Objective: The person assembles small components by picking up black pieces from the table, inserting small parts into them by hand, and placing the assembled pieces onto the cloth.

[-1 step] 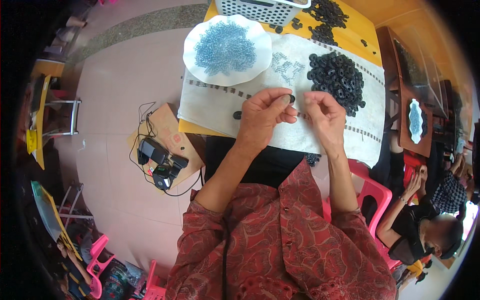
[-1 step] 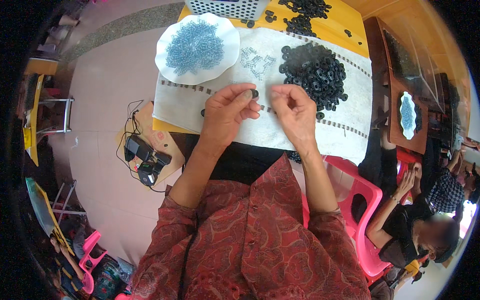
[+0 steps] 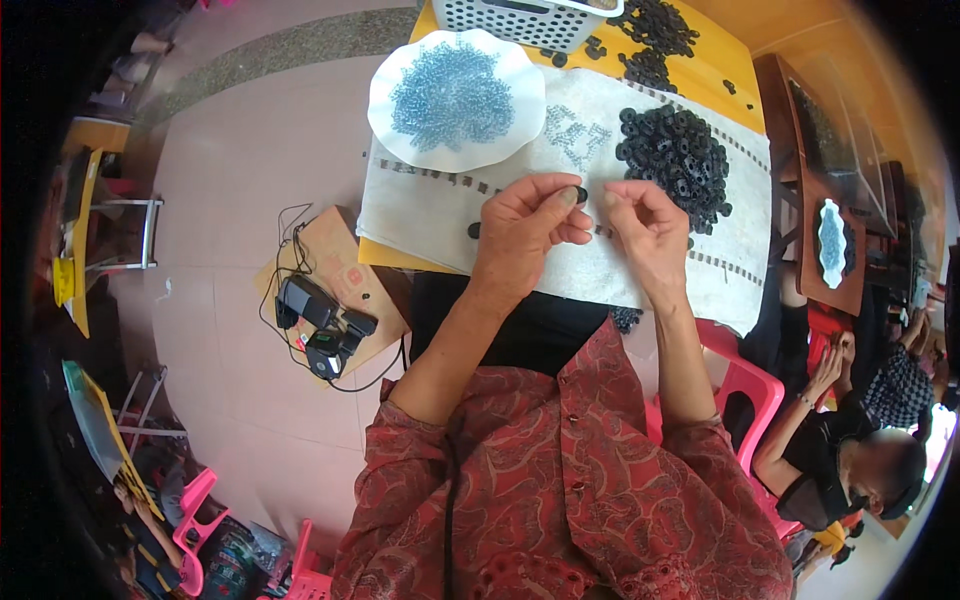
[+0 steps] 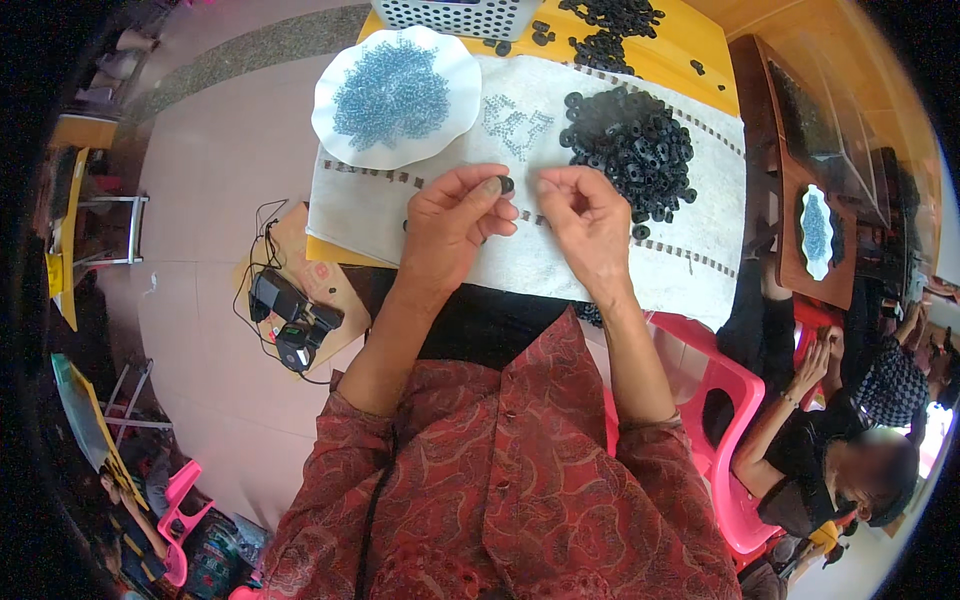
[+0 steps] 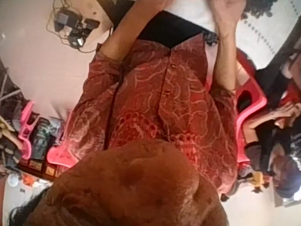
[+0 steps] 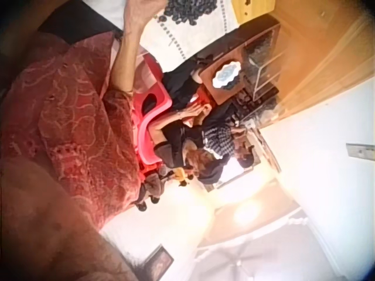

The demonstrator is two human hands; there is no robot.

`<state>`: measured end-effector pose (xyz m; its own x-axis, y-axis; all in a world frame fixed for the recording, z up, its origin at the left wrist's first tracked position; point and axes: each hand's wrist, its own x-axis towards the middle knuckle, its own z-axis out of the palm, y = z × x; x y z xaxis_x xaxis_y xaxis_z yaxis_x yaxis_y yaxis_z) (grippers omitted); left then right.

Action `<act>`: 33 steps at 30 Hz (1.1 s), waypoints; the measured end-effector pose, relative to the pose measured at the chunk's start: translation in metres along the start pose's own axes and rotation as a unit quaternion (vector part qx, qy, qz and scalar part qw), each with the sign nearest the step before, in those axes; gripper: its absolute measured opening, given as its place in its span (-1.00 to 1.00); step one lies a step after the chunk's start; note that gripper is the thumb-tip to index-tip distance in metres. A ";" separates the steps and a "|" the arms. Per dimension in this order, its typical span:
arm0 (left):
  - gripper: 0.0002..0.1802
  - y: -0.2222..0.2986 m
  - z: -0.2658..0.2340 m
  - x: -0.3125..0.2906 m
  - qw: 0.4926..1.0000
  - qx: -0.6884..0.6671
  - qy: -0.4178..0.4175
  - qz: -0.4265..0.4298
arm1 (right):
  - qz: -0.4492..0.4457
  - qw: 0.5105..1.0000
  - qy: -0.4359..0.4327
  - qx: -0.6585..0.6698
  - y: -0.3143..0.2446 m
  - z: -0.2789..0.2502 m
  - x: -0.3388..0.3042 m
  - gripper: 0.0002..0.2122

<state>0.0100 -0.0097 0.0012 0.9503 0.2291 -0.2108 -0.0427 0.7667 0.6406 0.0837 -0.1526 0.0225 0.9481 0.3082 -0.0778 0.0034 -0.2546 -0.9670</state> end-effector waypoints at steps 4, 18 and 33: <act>-0.80 0.009 -0.005 0.001 1.000 -0.014 0.017 0.008 | -0.088 0.988 0.016 -0.124 -0.006 0.014 0.011 -0.93; -0.79 0.013 -0.011 0.003 0.999 -0.010 0.032 0.015 | -0.191 0.925 0.030 -0.326 0.000 0.022 0.026 -0.89; -0.79 0.013 -0.010 0.002 1.000 -0.010 0.008 0.007 | -0.047 0.996 -0.054 -0.046 -0.018 0.000 0.009 -0.93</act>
<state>0.0085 0.0071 0.0017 0.9447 0.2494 -0.2128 -0.0631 0.7751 0.6287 0.0918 -0.1455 0.0393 0.9023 0.4307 -0.0192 0.1242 -0.3024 -0.9451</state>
